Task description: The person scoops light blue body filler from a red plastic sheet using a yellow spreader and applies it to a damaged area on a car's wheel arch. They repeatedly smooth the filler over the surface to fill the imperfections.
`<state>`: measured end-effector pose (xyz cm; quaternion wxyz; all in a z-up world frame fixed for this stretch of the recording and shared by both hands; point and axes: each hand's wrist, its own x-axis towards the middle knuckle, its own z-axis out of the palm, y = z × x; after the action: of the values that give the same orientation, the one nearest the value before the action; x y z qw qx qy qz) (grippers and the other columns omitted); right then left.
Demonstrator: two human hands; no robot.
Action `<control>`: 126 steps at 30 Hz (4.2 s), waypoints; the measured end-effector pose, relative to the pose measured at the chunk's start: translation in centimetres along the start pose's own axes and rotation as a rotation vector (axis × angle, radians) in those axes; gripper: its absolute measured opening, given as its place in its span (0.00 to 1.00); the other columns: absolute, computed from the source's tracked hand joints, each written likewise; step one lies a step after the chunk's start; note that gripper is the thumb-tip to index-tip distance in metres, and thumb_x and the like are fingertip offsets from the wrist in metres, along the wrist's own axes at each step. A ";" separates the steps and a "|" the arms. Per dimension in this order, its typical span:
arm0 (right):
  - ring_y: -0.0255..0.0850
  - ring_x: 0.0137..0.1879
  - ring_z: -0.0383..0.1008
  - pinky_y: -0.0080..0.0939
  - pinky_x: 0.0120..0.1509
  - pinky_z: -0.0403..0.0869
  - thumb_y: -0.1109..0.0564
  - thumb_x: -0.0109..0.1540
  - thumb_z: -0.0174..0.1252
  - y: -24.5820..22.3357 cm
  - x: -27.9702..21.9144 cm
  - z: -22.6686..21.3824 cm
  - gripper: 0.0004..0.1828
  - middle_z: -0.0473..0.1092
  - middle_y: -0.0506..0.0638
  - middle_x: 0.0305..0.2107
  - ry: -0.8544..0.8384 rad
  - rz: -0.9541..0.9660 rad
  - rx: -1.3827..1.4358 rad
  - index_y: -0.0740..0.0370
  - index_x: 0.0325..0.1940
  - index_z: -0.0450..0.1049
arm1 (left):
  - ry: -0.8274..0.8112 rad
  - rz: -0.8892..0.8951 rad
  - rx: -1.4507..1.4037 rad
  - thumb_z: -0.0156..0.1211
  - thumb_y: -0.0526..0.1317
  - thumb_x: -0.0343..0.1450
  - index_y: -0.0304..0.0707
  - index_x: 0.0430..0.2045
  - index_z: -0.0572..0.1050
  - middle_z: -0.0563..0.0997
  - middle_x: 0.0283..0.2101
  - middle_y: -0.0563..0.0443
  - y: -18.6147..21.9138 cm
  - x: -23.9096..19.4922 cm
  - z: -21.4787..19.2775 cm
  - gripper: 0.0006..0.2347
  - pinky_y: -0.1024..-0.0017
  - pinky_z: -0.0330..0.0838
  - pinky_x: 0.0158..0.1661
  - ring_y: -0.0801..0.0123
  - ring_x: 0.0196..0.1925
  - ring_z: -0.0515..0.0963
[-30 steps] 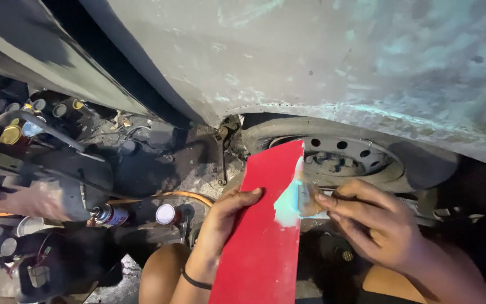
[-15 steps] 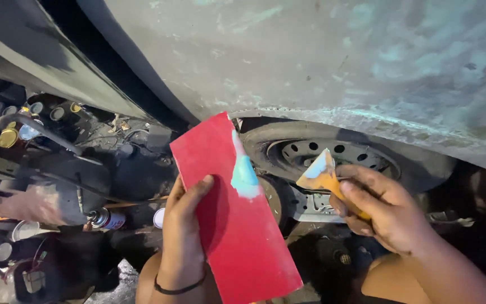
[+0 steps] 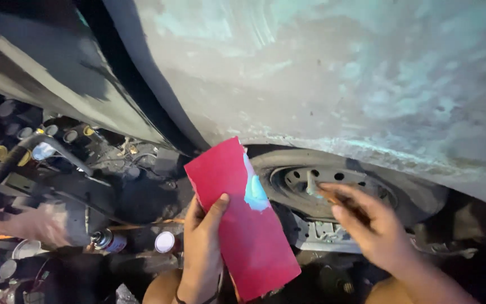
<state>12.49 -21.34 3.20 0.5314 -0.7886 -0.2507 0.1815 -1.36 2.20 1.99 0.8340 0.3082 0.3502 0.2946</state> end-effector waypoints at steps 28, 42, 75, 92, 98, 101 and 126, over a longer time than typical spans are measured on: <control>0.27 0.20 0.54 0.27 0.21 0.61 0.58 0.60 0.52 -16.1 9.1 8.2 0.36 0.60 0.45 0.39 0.905 -0.884 -2.012 0.48 0.76 0.73 | -0.068 -0.031 0.008 0.64 0.35 0.67 0.30 0.46 0.80 0.85 0.40 0.43 5.7 -1.1 -4.8 0.14 0.67 0.74 0.43 0.62 0.40 0.81; 0.40 0.26 0.76 0.42 0.34 0.69 0.51 0.63 0.55 -9.2 0.4 3.6 0.22 0.82 0.38 0.31 0.070 -0.274 -1.047 0.36 0.61 0.78 | -0.292 0.367 0.364 0.62 0.47 0.70 0.32 0.47 0.79 0.85 0.39 0.51 4.1 -1.6 -6.5 0.18 0.70 0.79 0.39 0.73 0.40 0.81; 0.43 0.34 0.72 0.43 0.28 0.72 0.63 0.48 0.60 0.6 1.1 0.3 0.33 0.67 0.44 0.30 -0.028 -0.663 -1.361 0.48 0.59 0.75 | -0.278 0.448 0.859 0.57 0.44 0.72 0.39 0.37 0.80 0.83 0.28 0.58 -5.7 0.2 2.6 0.10 0.72 0.72 0.33 0.78 0.32 0.75; 0.48 0.27 0.78 0.52 0.21 0.73 0.56 0.54 0.57 0.9 1.2 2.4 0.24 0.75 0.38 0.30 -0.077 -0.542 -1.237 0.43 0.54 0.79 | -0.296 0.508 0.976 0.52 0.47 0.74 0.41 0.40 0.78 0.78 0.25 0.56 -5.1 0.5 1.3 0.12 0.69 0.69 0.30 0.73 0.27 0.71; 0.43 0.45 0.82 0.54 0.41 0.79 0.52 0.56 0.57 0.4 2.2 1.9 0.22 0.80 0.34 0.47 -0.252 -0.208 -0.952 0.41 0.54 0.82 | -0.301 0.548 1.022 0.55 0.39 0.73 0.38 0.32 0.75 0.74 0.22 0.52 -5.5 0.3 1.6 0.05 0.65 0.64 0.26 0.65 0.23 0.70; 0.27 0.28 0.76 0.29 0.38 0.69 0.47 0.61 0.59 -3.7 3.9 1.2 0.19 0.88 0.28 0.36 -0.472 0.424 -0.704 0.29 0.54 0.85 | -0.299 0.580 1.088 0.53 0.41 0.73 0.40 0.37 0.77 0.76 0.21 0.51 -5.3 0.6 1.2 0.07 0.64 0.67 0.27 0.63 0.22 0.73; 0.34 0.61 0.75 0.35 0.65 0.69 0.56 0.60 0.60 -7.7 -0.7 -2.8 0.18 0.79 0.45 0.53 0.031 -0.160 0.015 0.64 0.51 0.85 | -0.238 0.195 0.455 0.63 0.38 0.69 0.33 0.45 0.82 0.89 0.41 0.48 -5.5 2.2 0.7 0.12 0.72 0.76 0.47 0.72 0.44 0.83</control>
<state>11.94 -21.45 11.41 0.5537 -0.7649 -0.3032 0.1280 1.95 0.02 -2.44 0.7461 0.5525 0.2757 0.2491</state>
